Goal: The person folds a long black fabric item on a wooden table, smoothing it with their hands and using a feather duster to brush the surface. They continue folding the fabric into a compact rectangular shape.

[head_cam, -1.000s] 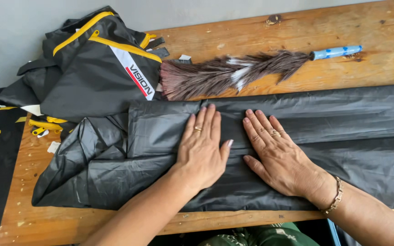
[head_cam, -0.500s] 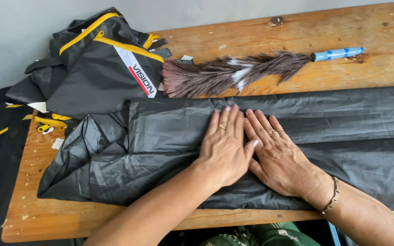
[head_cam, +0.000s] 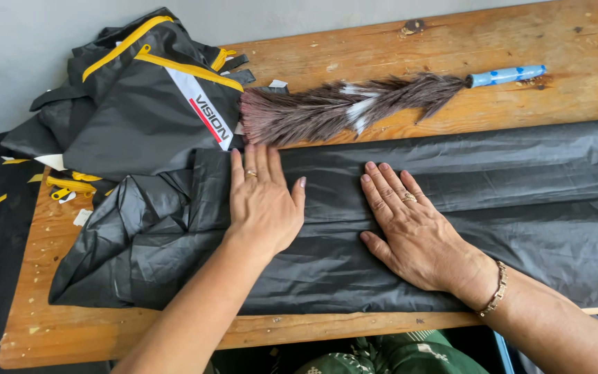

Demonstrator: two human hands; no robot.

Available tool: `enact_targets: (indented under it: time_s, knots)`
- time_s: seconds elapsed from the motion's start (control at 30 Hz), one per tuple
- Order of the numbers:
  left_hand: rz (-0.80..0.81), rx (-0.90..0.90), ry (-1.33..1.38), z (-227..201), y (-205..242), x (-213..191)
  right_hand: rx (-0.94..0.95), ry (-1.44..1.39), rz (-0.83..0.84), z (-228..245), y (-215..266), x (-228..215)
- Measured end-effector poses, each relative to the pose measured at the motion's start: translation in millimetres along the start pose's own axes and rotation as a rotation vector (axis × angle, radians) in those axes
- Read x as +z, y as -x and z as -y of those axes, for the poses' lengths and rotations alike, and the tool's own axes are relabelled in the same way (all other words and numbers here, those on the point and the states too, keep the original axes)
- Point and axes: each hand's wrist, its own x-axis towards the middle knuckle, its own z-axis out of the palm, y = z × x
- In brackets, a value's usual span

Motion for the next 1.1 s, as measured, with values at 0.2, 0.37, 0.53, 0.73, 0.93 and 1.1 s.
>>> enact_targets:
  time_s: [0.2, 0.37, 0.53, 0.73, 0.93, 1.1]
  knots:
    - [-0.333, 0.108, 0.074, -53, 14, -26, -0.007, 0.052, 0.002, 1, 0, 5]
    - [-0.068, 0.286, 0.078, -62, 13, -2, -0.006, 0.028, -0.001, 0, -1, 2]
    - [0.058, 0.205, 0.022, -39, 8, -12, -0.019, 0.004, -0.007, -1, -3, -1]
    - [0.052, 0.096, -0.042, -12, 7, -15, -0.023, -0.004, -0.001, 0, -4, -3]
    - [0.052, -0.158, -0.197, 2, 8, -8, -0.014, 0.013, 0.016, 2, 0, -1]
    - [-0.345, 0.093, -0.096, -22, 24, -30, -0.011, 0.06, 0.025, 1, -3, 1]
